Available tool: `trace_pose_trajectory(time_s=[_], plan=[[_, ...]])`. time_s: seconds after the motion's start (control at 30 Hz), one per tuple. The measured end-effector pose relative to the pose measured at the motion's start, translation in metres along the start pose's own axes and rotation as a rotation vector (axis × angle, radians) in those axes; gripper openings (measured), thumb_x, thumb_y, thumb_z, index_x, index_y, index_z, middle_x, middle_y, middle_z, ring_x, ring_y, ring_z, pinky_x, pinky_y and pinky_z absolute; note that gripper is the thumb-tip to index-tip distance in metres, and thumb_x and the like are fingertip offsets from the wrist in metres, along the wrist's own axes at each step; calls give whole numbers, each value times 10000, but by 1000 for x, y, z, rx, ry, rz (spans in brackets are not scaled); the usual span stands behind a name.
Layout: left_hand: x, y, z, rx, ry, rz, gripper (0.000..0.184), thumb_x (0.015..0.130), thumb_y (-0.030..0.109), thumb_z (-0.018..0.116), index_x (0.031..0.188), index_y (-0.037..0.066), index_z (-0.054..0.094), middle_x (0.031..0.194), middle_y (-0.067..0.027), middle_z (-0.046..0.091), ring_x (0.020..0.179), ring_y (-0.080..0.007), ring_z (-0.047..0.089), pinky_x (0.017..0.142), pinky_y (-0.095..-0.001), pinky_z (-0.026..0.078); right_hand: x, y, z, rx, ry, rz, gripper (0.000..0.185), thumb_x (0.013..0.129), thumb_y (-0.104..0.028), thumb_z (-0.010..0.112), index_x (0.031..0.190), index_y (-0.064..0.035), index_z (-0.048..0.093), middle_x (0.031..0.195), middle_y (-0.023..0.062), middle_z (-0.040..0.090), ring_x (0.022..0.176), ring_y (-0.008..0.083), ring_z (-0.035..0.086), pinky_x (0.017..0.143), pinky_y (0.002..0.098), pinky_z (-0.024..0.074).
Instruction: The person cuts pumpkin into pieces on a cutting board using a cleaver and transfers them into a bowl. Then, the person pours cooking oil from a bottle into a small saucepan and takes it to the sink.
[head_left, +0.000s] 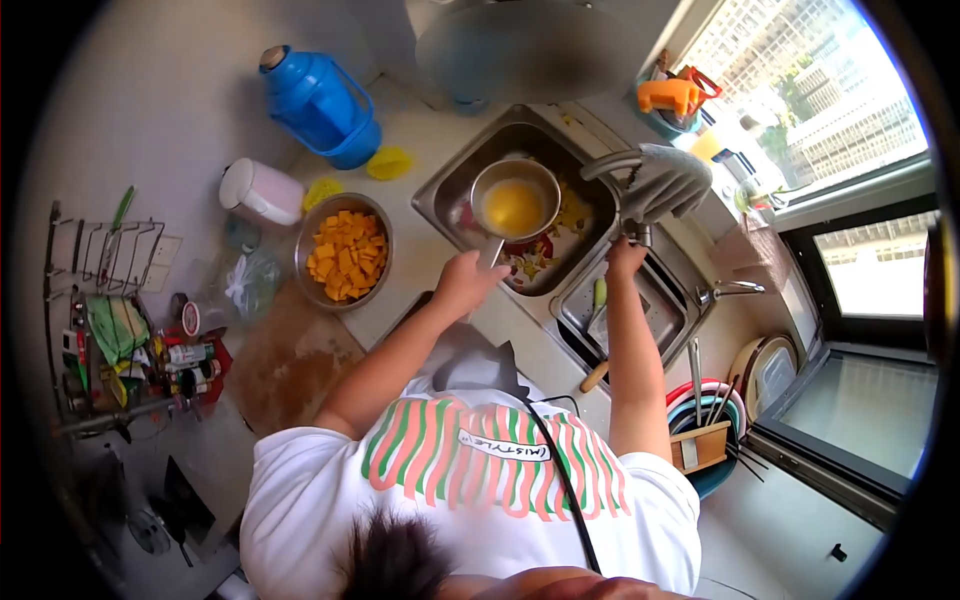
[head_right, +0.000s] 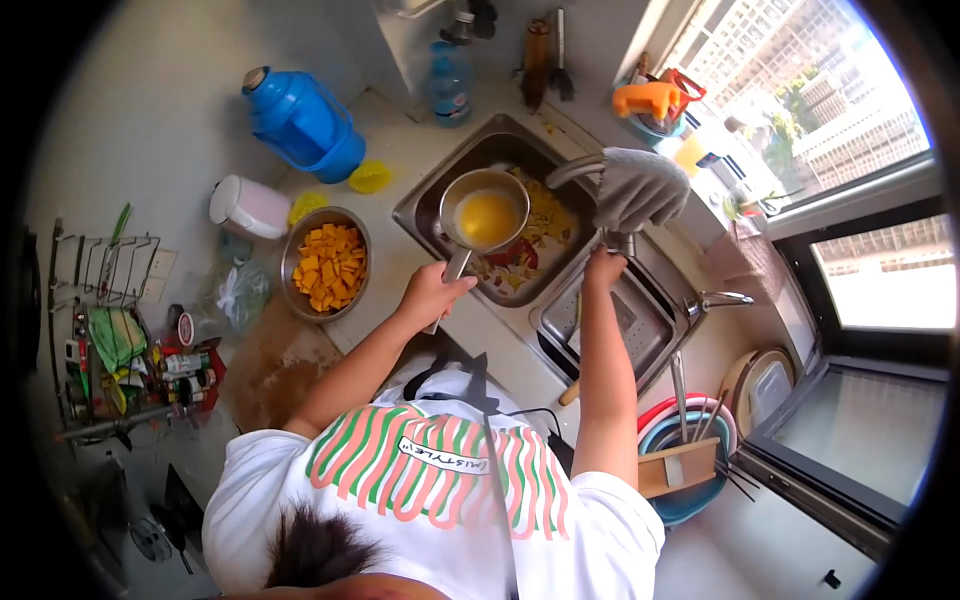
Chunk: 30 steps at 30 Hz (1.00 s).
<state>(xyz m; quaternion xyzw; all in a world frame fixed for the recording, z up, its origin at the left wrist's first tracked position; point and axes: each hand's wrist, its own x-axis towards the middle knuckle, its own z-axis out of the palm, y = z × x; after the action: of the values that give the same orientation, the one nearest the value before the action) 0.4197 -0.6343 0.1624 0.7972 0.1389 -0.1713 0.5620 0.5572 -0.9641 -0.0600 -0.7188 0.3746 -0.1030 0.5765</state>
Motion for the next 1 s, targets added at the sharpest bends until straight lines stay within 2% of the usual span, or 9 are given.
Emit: trace_pose_trajectory(time_s=[0.23, 0.27, 0.37, 0.53, 0.67, 0.73, 0.8, 0.93, 1.0], plan=[[22, 44, 36, 113, -48, 94, 406, 855, 371, 728, 788, 4, 567, 528, -58, 546, 407, -148, 527, 407, -301, 427, -20, 14, -29, 25, -105, -74, 280, 909, -218, 634, 967, 45, 560, 742, 91, 682, 633, 143, 613, 602, 297, 469], [23, 50, 33, 139, -69, 84, 407, 851, 370, 730, 832, -9, 584, 570, -80, 575, 448, -170, 559, 447, -325, 453, -15, 24, -25, 50, -82, -181, 209, 936, -199, 598, 867, -19, 516, 694, 82, 617, 431, 141, 516, 369, 301, 426], [22, 66, 18, 190, -118, 54, 437, 853, 375, 719, 897, -49, 623, 686, -155, 658, 547, -253, 644, 562, -386, 520, -31, 6, -38, -30, -141, -138, 220, 950, -216, 602, 957, -2, 554, 696, 87, 623, 435, 144, 521, 381, 300, 429], [49, 26, 15, 166, -91, 246, 369, 919, 322, 669, 798, -10, 564, 583, -87, 619, 432, -143, 547, 435, -316, 440, -54, -31, -63, -17, -321, 8, 269, 957, -222, 598, 1089, 11, 576, 693, 91, 631, 446, 149, 536, 402, 298, 438], [58, 19, 5, 17, -188, 227, 324, 926, 296, 661, 844, -4, 570, 615, -63, 641, 444, -130, 546, 448, -304, 447, -77, -66, -87, -491, -441, -246, 220, 943, -193, 604, 1003, 18, 616, 684, 87, 636, 505, 163, 591, 458, 287, 473], [60, 17, 3, 30, -218, 210, 322, 929, 288, 656, 817, 0, 564, 626, -60, 641, 448, -128, 543, 451, -305, 451, -121, -168, -82, -519, -801, -1, 144, 941, -103, 584, 992, 25, 627, 713, 87, 650, 567, 160, 617, 532, 284, 508], [56, 34, -6, -4, -270, 149, 337, 930, 283, 654, 780, -1, 552, 624, -65, 636, 454, -131, 545, 457, -305, 456, -177, -276, -67, -445, -1148, -297, 137, 941, -16, 545, 1035, 37, 629, 765, 76, 668, 702, 157, 662, 660, 283, 540], [66, 37, -12, 36, -335, 185, 369, 910, 298, 681, 737, -1, 552, 614, -81, 638, 473, -157, 582, 476, -318, 472, -224, -447, -17, -677, -946, -697, 191, 950, -16, 546, 1115, 8, 640, 867, 56, 695, 875, 132, 674, 833, 299, 531], [69, 41, -15, 34, -340, 196, 369, 904, 295, 687, 728, -2, 555, 603, -86, 638, 462, -171, 591, 473, -326, 474, -199, -499, 24, -434, -897, -792, 215, 981, -100, 536, 1146, -6, 635, 868, 57, 697, 813, 119, 663, 744, 277, 532]])
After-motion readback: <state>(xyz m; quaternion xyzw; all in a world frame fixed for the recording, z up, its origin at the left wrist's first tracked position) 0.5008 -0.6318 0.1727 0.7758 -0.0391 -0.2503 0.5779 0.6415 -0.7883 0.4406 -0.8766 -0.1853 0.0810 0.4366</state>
